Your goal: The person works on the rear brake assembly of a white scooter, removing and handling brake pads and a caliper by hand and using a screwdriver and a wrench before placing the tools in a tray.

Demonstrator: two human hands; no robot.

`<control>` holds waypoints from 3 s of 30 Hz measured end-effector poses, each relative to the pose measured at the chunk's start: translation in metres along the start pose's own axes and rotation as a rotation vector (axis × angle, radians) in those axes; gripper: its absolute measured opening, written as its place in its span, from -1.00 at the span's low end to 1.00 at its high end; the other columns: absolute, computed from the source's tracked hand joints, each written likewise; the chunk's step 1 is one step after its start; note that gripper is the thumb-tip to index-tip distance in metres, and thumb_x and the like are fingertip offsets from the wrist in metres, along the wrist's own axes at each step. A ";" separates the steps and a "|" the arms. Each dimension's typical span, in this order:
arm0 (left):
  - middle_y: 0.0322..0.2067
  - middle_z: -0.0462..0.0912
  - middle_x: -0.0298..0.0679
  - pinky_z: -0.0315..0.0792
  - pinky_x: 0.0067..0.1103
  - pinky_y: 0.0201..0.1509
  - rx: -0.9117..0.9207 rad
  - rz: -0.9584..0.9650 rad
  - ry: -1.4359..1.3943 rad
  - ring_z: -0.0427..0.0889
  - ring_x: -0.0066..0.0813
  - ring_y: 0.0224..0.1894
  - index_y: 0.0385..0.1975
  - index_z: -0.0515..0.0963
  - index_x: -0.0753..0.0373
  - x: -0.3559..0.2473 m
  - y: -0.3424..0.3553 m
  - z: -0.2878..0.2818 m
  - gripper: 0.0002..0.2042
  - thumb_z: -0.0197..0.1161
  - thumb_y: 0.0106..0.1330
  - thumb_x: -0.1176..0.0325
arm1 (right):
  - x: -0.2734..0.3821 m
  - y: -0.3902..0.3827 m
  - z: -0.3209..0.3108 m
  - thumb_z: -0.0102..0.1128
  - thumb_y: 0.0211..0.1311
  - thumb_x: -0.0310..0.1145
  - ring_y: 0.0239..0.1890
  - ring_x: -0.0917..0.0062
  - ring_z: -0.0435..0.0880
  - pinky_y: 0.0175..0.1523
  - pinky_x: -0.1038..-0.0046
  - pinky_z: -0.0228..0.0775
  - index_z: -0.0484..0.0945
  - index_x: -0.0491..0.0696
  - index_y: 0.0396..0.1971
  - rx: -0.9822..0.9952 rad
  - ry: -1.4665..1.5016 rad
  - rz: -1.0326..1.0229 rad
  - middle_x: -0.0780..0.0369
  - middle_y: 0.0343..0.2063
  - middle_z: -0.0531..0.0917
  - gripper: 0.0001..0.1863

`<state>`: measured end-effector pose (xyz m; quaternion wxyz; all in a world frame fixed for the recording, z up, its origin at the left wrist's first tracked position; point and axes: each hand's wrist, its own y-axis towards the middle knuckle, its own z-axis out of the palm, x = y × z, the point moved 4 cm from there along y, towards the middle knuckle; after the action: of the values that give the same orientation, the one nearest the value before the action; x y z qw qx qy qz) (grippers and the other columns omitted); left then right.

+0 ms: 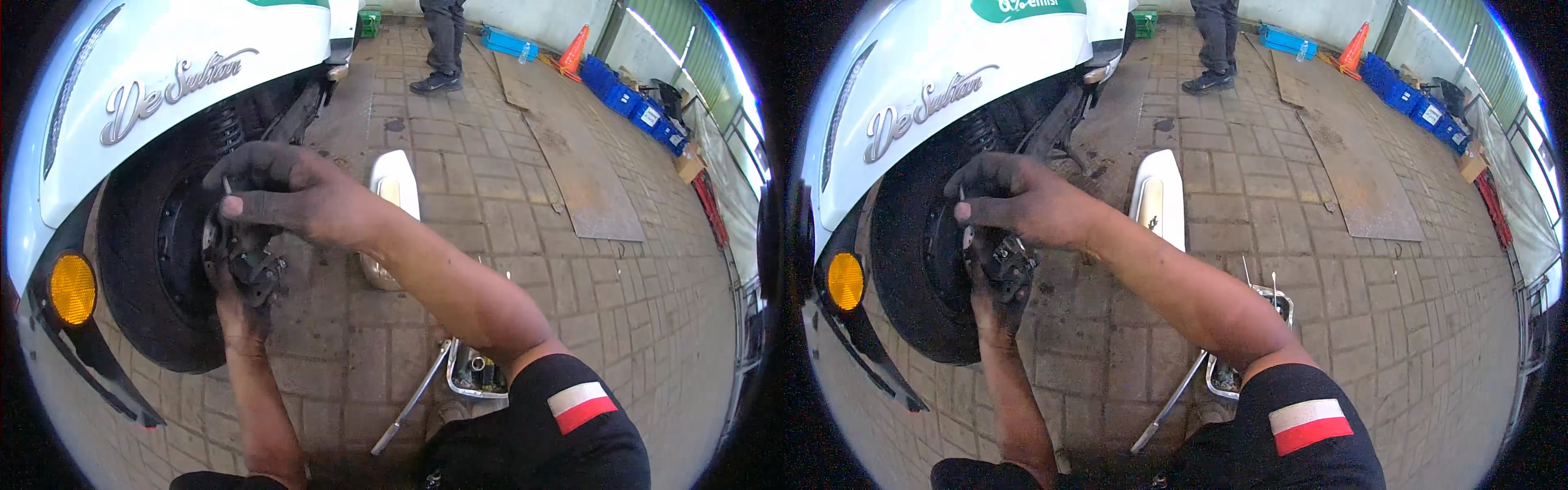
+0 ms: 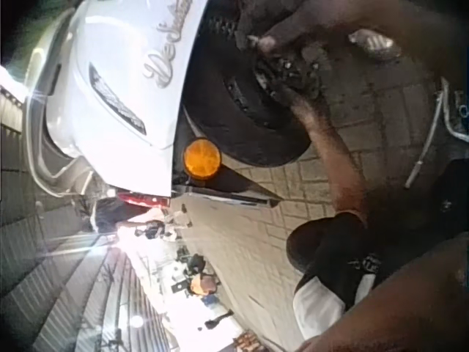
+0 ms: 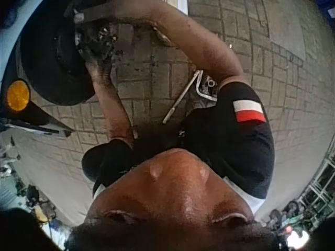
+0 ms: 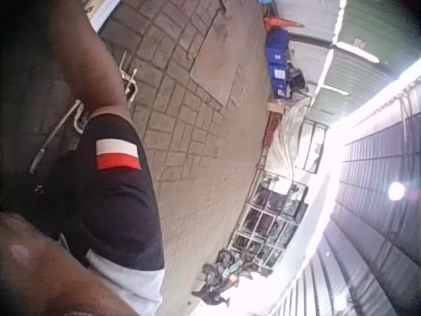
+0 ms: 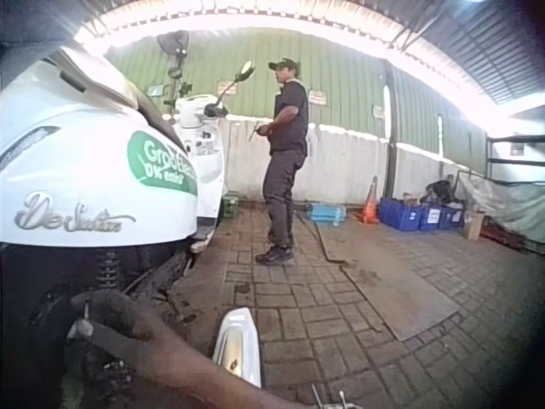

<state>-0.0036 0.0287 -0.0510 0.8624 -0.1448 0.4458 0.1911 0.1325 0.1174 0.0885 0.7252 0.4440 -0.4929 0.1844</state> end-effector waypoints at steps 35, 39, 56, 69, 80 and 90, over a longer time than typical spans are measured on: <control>-0.04 0.57 -0.22 0.52 -0.42 -0.13 -0.243 0.033 -0.054 0.60 -0.34 -0.08 0.18 0.35 0.17 0.013 0.002 0.005 -0.52 -0.05 0.42 -0.03 | -0.016 -0.025 0.010 0.30 0.20 -0.29 -0.33 0.64 0.53 -0.20 0.50 0.40 0.55 -0.15 -0.32 -0.553 -0.490 -0.213 0.30 -0.40 0.59 -0.77; -0.05 0.58 -0.23 0.53 -0.43 -0.14 -0.056 0.049 -0.022 0.61 -0.33 -0.09 0.15 0.36 0.16 0.006 0.003 -0.011 -0.53 -0.05 0.42 -0.04 | -0.010 -0.016 0.003 0.22 0.27 -0.26 -0.30 0.58 0.59 -0.15 0.47 0.43 0.55 -0.15 -0.26 -0.162 -0.032 0.019 0.24 -0.34 0.64 -0.76; 0.04 0.52 -0.23 0.43 -0.43 0.10 -0.101 -0.057 -0.028 0.55 -0.36 0.02 0.16 0.36 0.22 0.003 -0.001 0.003 -0.51 -0.02 0.42 -0.02 | -0.004 -0.004 0.002 0.23 0.25 -0.23 -0.27 0.66 0.56 -0.17 0.59 0.38 0.54 -0.12 -0.25 -0.079 -0.048 0.088 0.30 -0.38 0.62 -0.75; -0.03 0.59 -0.25 0.55 -0.41 -0.17 -0.014 0.059 -0.053 0.64 -0.33 -0.12 0.20 0.32 0.16 0.014 0.009 -0.013 -0.46 -0.07 0.40 -0.12 | -0.008 -0.017 0.020 0.27 0.22 -0.30 -0.19 0.52 0.59 -0.18 0.38 0.52 0.46 -0.19 -0.14 -0.260 -0.170 0.044 0.21 -0.27 0.61 -0.67; -0.05 0.60 -0.24 0.48 -0.47 -0.01 -0.092 -0.082 -0.010 0.61 -0.37 -0.07 0.12 0.42 0.25 0.008 0.004 0.003 -0.53 -0.13 0.46 0.00 | -0.018 0.014 -0.001 0.39 0.08 -0.22 -0.32 0.59 0.55 -0.16 0.54 0.43 0.61 -0.14 -0.26 0.173 -0.014 0.154 0.26 -0.33 0.64 -0.67; 0.12 0.45 -0.05 0.36 -0.40 0.17 -0.213 0.292 0.962 0.48 -0.21 0.11 0.30 0.21 0.13 0.090 0.071 -0.091 -0.59 -0.25 0.48 0.34 | -0.035 -0.011 -0.002 0.27 0.15 -0.26 -0.21 0.58 0.54 -0.12 0.53 0.42 0.53 -0.13 -0.11 -0.148 -0.063 0.066 0.26 -0.26 0.60 -0.64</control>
<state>-0.0536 0.0715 -0.1820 0.5045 -0.2397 0.7858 0.2656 0.1253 0.1191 0.0527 0.7337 0.3782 -0.5421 0.1574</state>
